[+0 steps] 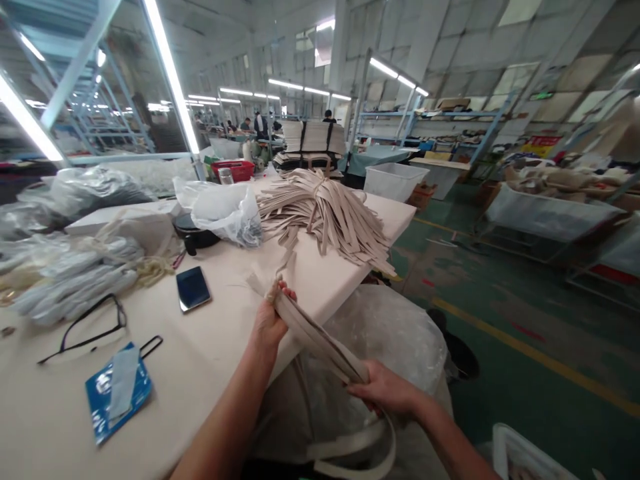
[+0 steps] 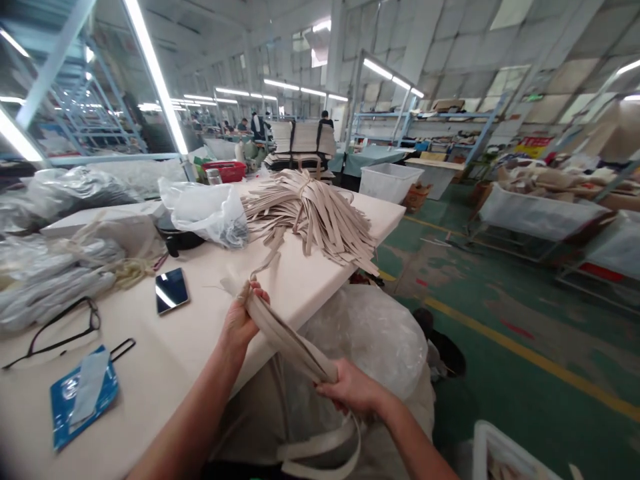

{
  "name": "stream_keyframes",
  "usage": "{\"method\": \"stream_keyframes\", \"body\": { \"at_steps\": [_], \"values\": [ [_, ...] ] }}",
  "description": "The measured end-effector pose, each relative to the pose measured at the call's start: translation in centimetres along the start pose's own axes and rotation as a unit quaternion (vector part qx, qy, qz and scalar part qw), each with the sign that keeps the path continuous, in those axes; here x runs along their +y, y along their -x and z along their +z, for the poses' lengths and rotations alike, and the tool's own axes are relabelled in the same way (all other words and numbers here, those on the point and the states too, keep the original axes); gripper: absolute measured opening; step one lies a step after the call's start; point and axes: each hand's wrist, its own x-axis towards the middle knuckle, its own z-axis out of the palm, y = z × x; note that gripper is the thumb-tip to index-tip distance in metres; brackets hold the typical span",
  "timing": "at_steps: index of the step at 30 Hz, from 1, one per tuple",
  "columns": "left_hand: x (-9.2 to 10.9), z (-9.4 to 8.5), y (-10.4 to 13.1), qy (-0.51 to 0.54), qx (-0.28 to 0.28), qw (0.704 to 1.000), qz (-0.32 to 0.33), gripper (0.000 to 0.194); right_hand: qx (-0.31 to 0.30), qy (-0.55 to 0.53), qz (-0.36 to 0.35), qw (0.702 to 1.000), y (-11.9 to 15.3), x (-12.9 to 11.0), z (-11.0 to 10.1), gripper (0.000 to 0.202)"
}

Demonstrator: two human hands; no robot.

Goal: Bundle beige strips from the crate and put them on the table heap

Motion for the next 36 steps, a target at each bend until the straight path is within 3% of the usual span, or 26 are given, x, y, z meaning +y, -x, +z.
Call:
{"method": "stream_keyframes", "body": {
  "at_steps": [2,6,9,12,15,19,23,26,29,32,34,36],
  "values": [
    [0.7,0.2,0.3,-0.021,-0.018,0.999,0.031,0.007,0.008,-0.015,0.015,1.000,-0.2,1.7,1.0,0.024],
    [1.2,0.1,1.4,-0.110,-0.083,0.988,0.075,0.036,-0.021,-0.062,0.018,0.998,-1.6,4.5,5.0,0.036],
    [1.1,-0.7,2.6,-0.177,-0.121,0.974,0.069,0.051,-0.043,-0.075,0.006,0.996,-2.6,6.3,8.0,0.035],
    [0.7,-2.2,4.4,-0.234,-0.123,0.964,0.039,0.053,-0.089,-0.049,-0.017,0.995,-3.0,6.9,9.1,0.034],
    [-0.2,-3.8,6.3,-0.271,-0.123,0.955,-0.008,0.046,-0.110,-0.069,-0.048,0.990,-3.0,5.2,7.6,0.048],
    [-2.1,-5.7,8.2,-0.335,-0.146,0.928,-0.075,0.041,-0.068,-0.225,-0.113,0.965,-3.9,0.4,4.3,0.069],
    [-4.1,-6.5,9.4,-0.382,-0.190,0.895,-0.132,0.044,-0.074,-0.406,-0.148,0.899,-5.5,-4.4,2.3,0.072],
    [-5.0,-6.6,9.9,-0.392,-0.208,0.880,-0.169,0.043,-0.044,-0.544,-0.155,0.823,-6.3,-7.4,1.4,0.052],
    [-5.5,-6.6,10.2,-0.393,-0.190,0.883,-0.173,0.046,0.061,-0.642,-0.154,0.749,-6.4,-9.2,0.2,0.026],
    [-5.6,-6.7,9.9,-0.383,-0.148,0.898,-0.159,0.048,0.161,-0.682,-0.163,0.695,-5.2,-9.7,-1.1,0.014],
    [-5.8,-6.8,9.3,-0.366,-0.104,0.914,-0.144,0.051,0.169,-0.680,-0.186,0.689,-3.4,-9.6,-1.9,0.017],
    [-5.9,-6.9,8.7,-0.343,-0.057,0.928,-0.132,0.054,0.154,-0.648,-0.222,0.713,-1.0,-9.3,-2.5,0.024]
  ]
}}
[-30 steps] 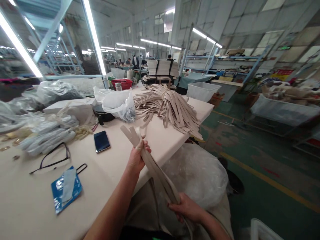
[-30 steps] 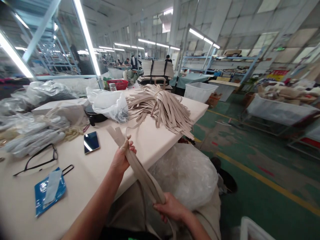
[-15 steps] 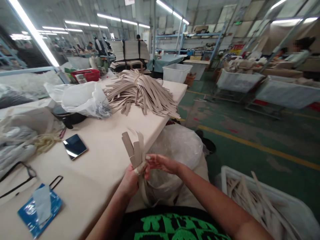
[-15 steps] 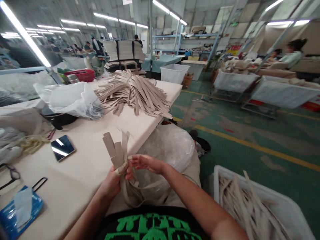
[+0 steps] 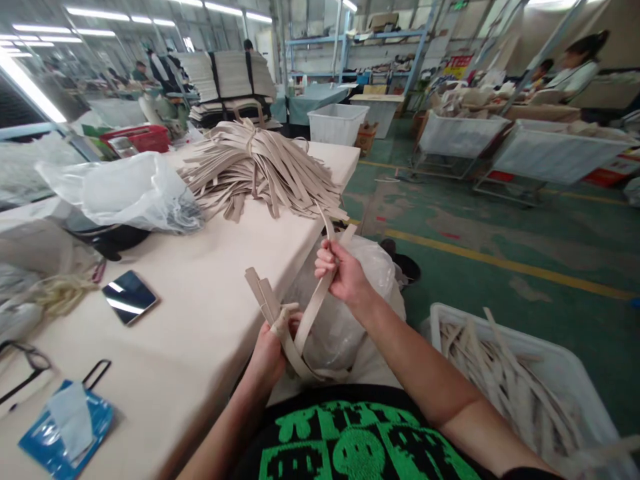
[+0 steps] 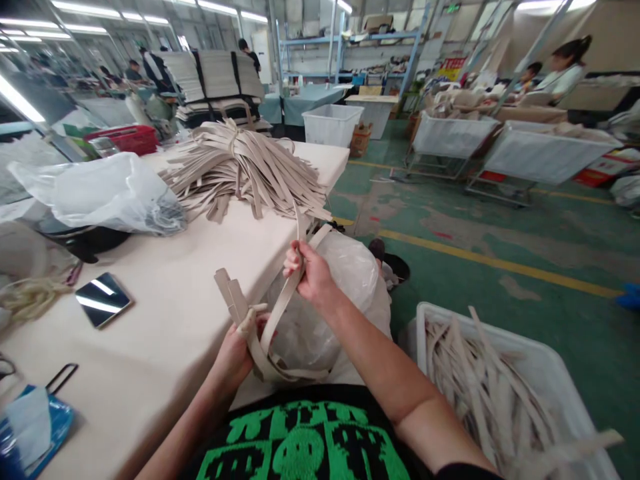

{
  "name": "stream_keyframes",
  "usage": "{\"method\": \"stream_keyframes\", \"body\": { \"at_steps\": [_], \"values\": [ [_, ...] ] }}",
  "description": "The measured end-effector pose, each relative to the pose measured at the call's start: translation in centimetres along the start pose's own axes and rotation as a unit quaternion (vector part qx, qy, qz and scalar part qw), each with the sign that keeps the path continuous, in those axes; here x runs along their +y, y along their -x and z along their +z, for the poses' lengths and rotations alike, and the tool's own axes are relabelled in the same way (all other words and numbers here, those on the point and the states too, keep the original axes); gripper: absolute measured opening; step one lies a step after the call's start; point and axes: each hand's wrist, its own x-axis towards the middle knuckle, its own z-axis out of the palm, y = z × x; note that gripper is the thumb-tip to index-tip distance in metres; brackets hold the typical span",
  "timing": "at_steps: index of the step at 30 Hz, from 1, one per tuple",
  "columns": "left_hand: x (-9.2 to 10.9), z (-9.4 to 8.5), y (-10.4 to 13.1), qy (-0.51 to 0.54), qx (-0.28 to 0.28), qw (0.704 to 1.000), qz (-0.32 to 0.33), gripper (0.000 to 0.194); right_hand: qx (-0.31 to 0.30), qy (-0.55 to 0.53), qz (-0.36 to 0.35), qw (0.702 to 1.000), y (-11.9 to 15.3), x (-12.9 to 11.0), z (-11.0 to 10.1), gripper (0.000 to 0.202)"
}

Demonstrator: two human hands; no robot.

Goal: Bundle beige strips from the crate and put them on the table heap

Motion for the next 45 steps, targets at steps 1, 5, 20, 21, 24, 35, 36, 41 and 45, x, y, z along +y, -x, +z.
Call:
{"method": "stream_keyframes", "body": {
  "at_steps": [1,5,20,21,24,35,36,41,45],
  "values": [
    [0.0,-0.1,-0.3,0.014,0.020,1.000,0.002,0.056,-0.030,0.030,-0.004,0.999,1.0,-0.8,-0.2,0.027],
    [0.1,-0.1,-1.4,0.038,0.034,0.997,0.058,0.051,-0.147,0.206,0.037,0.967,4.6,-1.8,-1.6,0.036],
    [0.9,0.9,-1.0,0.081,-0.004,0.993,0.090,0.048,-0.160,0.489,0.228,0.827,6.7,6.0,-7.3,0.070],
    [0.7,1.0,-0.9,0.067,-0.012,0.994,0.088,0.046,-0.161,0.500,0.222,0.822,6.7,6.0,-7.1,0.071],
    [0.3,1.1,-0.6,0.023,-0.031,0.997,0.073,0.043,-0.151,0.550,0.165,0.805,6.5,5.9,-6.5,0.075],
    [-0.9,1.7,-1.3,-0.032,-0.026,0.986,0.161,0.030,-0.040,0.769,-0.002,0.639,5.7,4.8,-3.9,0.051],
    [-1.0,1.7,-1.6,-0.047,-0.018,0.983,0.177,0.031,-0.031,0.801,-0.003,0.597,5.7,4.8,-3.4,0.047],
    [-1.5,1.1,-2.9,-0.117,0.007,0.974,0.194,0.039,-0.035,0.885,0.029,0.463,5.6,5.5,-2.4,0.032],
    [-1.4,0.9,-3.1,-0.179,-0.033,0.965,0.191,0.028,-0.061,0.856,0.032,0.512,5.3,6.4,-2.9,0.031]
  ]
}}
